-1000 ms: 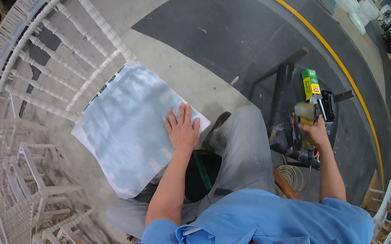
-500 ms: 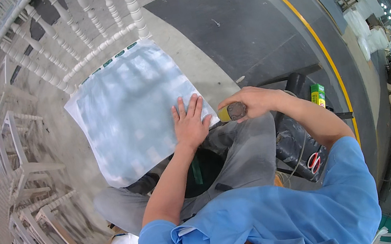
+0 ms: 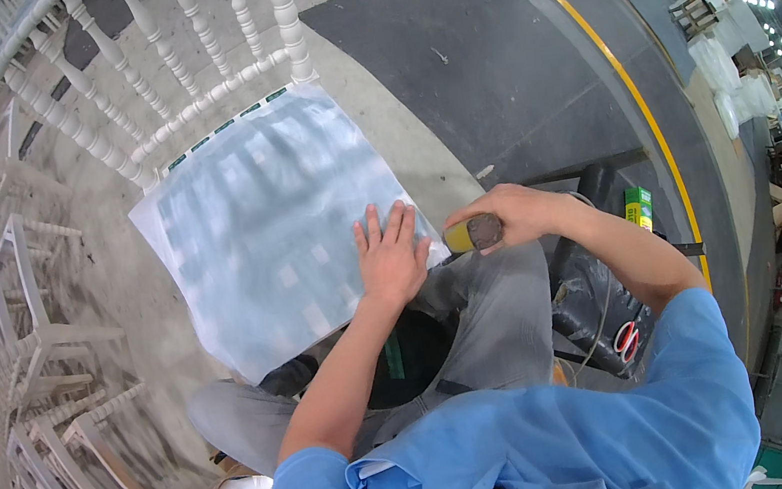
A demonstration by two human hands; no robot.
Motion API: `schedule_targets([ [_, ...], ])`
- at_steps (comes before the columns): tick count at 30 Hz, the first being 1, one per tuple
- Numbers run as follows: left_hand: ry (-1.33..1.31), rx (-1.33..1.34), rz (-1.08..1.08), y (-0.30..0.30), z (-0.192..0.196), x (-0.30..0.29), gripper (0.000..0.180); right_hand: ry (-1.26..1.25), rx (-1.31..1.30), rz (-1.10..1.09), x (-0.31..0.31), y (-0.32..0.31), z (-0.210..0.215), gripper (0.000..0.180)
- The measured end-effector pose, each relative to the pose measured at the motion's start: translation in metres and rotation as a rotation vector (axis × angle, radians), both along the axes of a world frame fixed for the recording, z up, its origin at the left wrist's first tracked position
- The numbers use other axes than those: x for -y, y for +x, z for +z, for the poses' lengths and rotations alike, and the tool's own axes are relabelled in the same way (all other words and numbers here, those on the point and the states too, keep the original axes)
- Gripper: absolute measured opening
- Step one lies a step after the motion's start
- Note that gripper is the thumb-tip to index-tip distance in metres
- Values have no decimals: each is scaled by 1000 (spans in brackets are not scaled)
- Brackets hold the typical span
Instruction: The person weaves green plastic straps into the seat frame of a white wooden chair, using a staple gun to secure the straps at intervals. After completing the woven pattern, the person places a white fabric sheet over the seat and staples it in place.
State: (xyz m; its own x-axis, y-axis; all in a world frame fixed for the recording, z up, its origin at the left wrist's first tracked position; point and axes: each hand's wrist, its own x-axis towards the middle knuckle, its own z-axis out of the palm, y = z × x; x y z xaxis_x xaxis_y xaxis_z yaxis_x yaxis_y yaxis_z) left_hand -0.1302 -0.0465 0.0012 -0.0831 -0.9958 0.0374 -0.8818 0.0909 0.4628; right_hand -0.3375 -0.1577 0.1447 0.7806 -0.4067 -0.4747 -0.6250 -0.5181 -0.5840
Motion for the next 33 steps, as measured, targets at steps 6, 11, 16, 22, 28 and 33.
schedule_targets([
  [6,-169,120,83,50,-13,75,55,-75,84,19,42,22,15,70],
  [11,-153,128,23,56,-21,86,55,-57,2,49,69,46,5,69],
  [16,-124,111,20,54,-19,86,56,-11,-17,72,81,57,-16,68],
  [22,-128,75,48,63,-19,85,55,23,-42,84,90,71,-19,68],
  [28,-120,56,47,69,-17,88,54,-18,42,48,120,87,-15,69],
  [33,-93,34,48,66,-16,89,53,-16,-22,67,134,102,-22,68],
])
